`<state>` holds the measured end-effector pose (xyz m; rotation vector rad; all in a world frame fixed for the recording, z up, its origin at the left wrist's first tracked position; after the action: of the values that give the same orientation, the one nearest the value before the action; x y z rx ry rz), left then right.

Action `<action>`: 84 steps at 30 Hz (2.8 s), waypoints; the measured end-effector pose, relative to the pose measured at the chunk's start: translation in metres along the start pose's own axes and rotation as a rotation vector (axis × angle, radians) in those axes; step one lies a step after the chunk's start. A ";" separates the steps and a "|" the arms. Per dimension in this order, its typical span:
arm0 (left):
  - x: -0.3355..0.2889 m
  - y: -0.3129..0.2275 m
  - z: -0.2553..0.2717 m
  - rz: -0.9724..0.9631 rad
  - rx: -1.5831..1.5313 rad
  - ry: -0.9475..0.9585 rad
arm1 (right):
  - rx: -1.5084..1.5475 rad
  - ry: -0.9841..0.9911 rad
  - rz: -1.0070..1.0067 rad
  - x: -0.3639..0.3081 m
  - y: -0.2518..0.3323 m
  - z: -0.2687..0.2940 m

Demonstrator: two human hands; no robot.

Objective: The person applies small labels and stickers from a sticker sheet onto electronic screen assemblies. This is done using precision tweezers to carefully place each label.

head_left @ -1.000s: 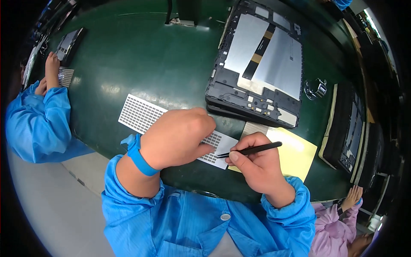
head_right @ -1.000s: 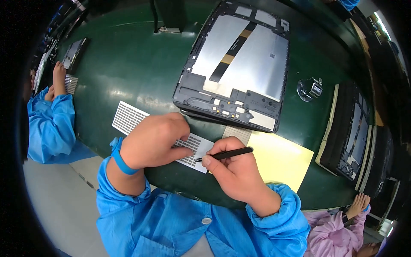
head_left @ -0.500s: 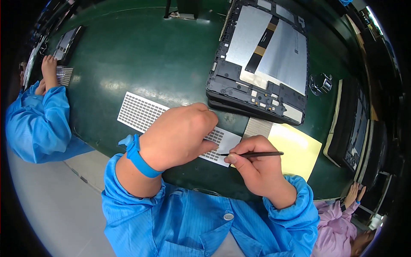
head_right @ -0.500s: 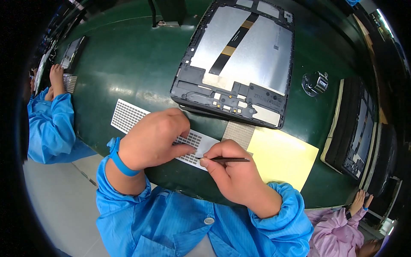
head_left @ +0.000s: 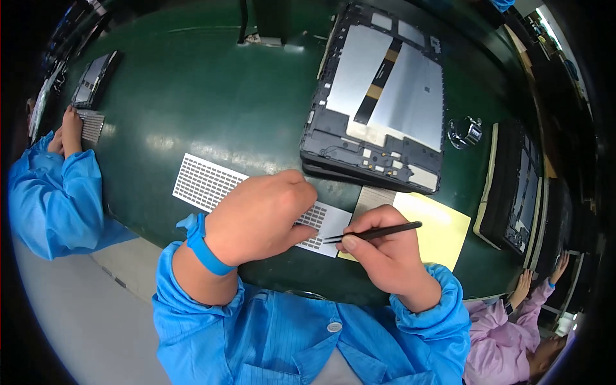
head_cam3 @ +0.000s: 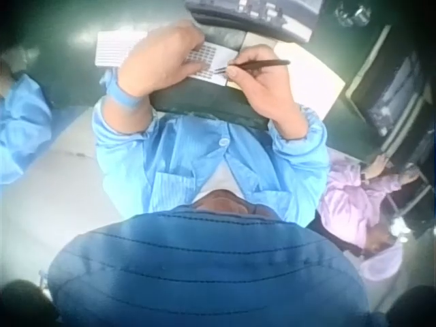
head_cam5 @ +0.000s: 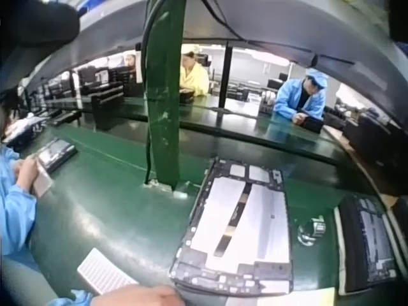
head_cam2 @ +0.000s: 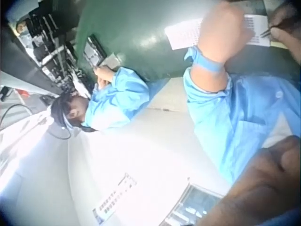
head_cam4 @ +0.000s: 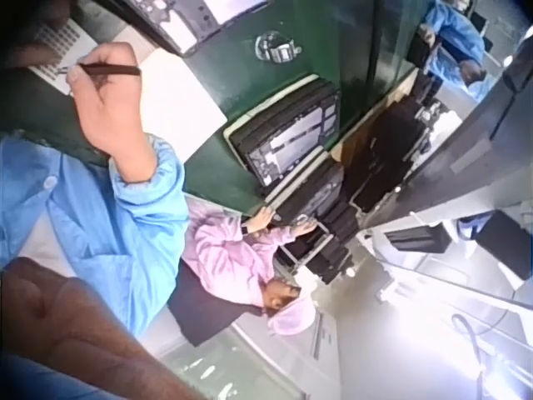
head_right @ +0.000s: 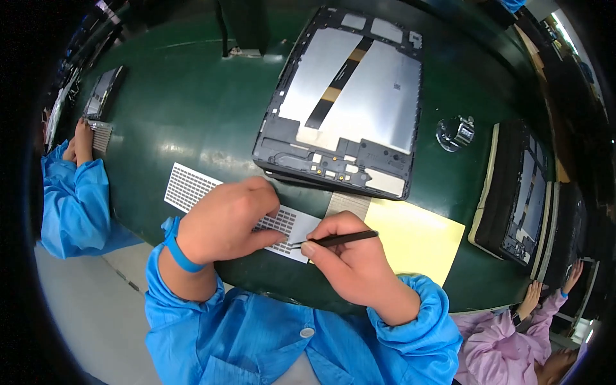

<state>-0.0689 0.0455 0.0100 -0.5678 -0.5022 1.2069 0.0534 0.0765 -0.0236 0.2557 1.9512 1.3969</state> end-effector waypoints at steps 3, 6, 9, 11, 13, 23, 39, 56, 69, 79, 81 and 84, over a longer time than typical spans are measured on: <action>0.001 0.000 0.001 -0.003 0.008 -0.013 | -0.082 -0.017 0.031 0.004 -0.001 -0.001; 0.001 0.004 0.001 0.006 -0.001 -0.021 | -0.237 -0.020 0.056 0.004 0.004 -0.006; -0.001 0.003 0.000 0.005 -0.011 -0.026 | -0.312 -0.008 0.089 0.002 0.005 -0.007; 0.000 0.003 -0.001 0.005 -0.013 -0.025 | -0.341 -0.019 0.121 0.001 0.009 -0.009; 0.000 0.002 -0.001 -0.006 -0.012 -0.028 | -0.369 -0.029 0.156 -0.001 0.012 -0.010; -0.001 0.002 -0.002 -0.004 -0.016 -0.021 | -0.057 -0.041 0.060 0.000 0.001 -0.001; 0.000 0.004 -0.003 0.023 -0.012 -0.002 | -0.463 -0.069 0.373 -0.008 0.026 -0.015; -0.007 -0.021 0.026 -0.179 -0.170 -0.214 | -0.042 -0.104 0.600 -0.036 0.112 0.028; -0.001 -0.035 0.048 -0.222 0.243 -0.529 | -0.425 -0.212 0.542 0.000 0.116 0.028; -0.001 -0.036 0.045 -0.194 0.256 -0.480 | -0.434 -0.246 0.595 -0.004 0.119 0.027; -0.001 -0.036 0.045 -0.193 0.258 -0.477 | -0.552 -0.240 0.672 -0.010 0.123 0.020; -0.002 -0.036 0.044 -0.192 0.259 -0.473 | -0.733 -0.236 0.864 -0.024 0.131 0.003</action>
<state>-0.0714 0.0409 0.0663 -0.0050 -0.7661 1.1974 0.0420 0.1174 0.1030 0.9199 1.0229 2.3783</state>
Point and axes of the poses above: each hand's wrist, its own x-axis towards the middle knuckle, its own z-axis out of the back of the hand, y = z × x, the point moved 10 cm from there along x, towards the middle knuckle, and after that the axes turned 13 degrees about -z, right-handed, at the moved point
